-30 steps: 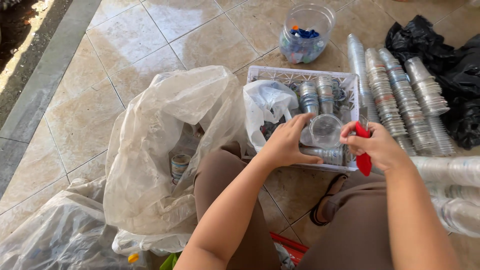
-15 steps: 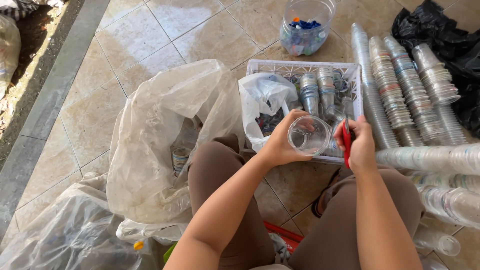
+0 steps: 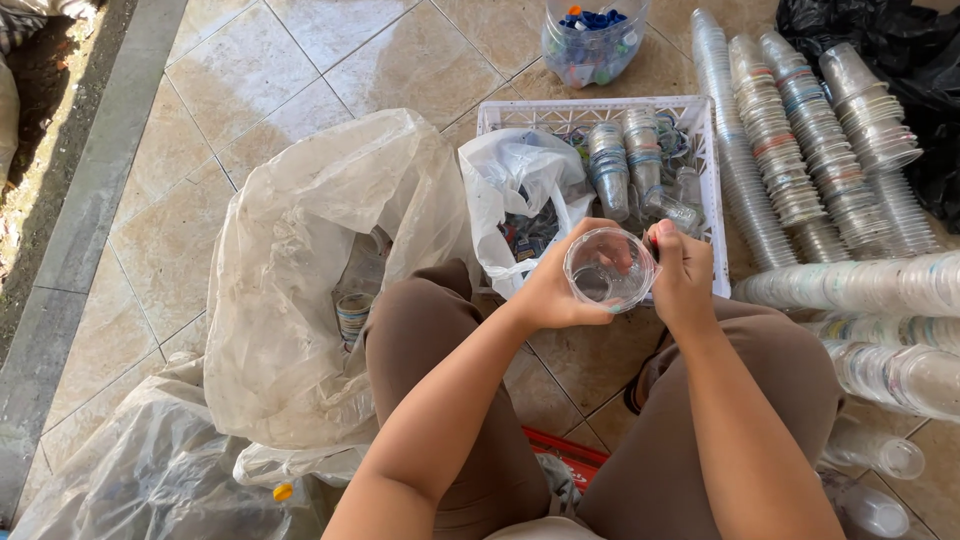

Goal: The person sits on the floor and uses a red utility knife to cut the rims off clear plastic cups. They pick up cups from a white crate, cut the top edge, and place the trimmed cups into a stack on the floor.

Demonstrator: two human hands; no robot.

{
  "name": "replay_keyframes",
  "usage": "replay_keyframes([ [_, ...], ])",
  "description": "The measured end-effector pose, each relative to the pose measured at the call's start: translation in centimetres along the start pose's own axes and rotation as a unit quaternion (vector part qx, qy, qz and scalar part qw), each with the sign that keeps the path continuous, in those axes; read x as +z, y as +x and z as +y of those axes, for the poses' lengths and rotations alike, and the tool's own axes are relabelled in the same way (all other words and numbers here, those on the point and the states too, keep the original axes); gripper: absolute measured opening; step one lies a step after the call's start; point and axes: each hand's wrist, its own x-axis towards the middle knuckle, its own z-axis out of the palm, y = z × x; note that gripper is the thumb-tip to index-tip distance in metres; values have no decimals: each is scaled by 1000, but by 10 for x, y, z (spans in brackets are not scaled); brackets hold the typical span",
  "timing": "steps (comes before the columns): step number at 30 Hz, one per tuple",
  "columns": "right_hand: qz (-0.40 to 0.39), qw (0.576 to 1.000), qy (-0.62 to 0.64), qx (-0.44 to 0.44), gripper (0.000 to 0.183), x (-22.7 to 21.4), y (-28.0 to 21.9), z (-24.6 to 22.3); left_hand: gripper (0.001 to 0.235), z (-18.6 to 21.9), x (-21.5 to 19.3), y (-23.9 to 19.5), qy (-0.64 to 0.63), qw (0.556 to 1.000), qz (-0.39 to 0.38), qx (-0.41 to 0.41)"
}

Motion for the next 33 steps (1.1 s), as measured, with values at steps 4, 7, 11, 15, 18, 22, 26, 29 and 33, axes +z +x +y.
replay_keyframes([
  [4,-7,999,24,-24,60,0,0,5,70,-3,2,2,-3,1000,3,5],
  [7,-12,999,22,-28,61,-1,0,7,71,-6,3,2,-16,1000,9,5],
  [11,-12,999,24,-36,61,0,-1,11,70,-11,4,1,-35,999,14,10],
  [15,-26,999,26,-15,64,0,2,21,70,-14,6,0,-64,998,21,9],
  [18,-36,999,35,-2,62,3,2,14,71,-17,7,-1,-86,996,23,3],
  [22,-31,998,48,16,64,7,-5,9,75,-17,-2,2,-125,991,37,-1],
  [26,-24,999,35,22,64,7,-3,7,72,-18,-3,3,-118,993,31,4],
  [29,-16,999,27,32,63,8,-3,-3,71,-20,-3,4,-117,992,34,9],
  [33,17,992,97,78,60,10,0,-16,73,-29,-5,4,-132,991,31,7],
])
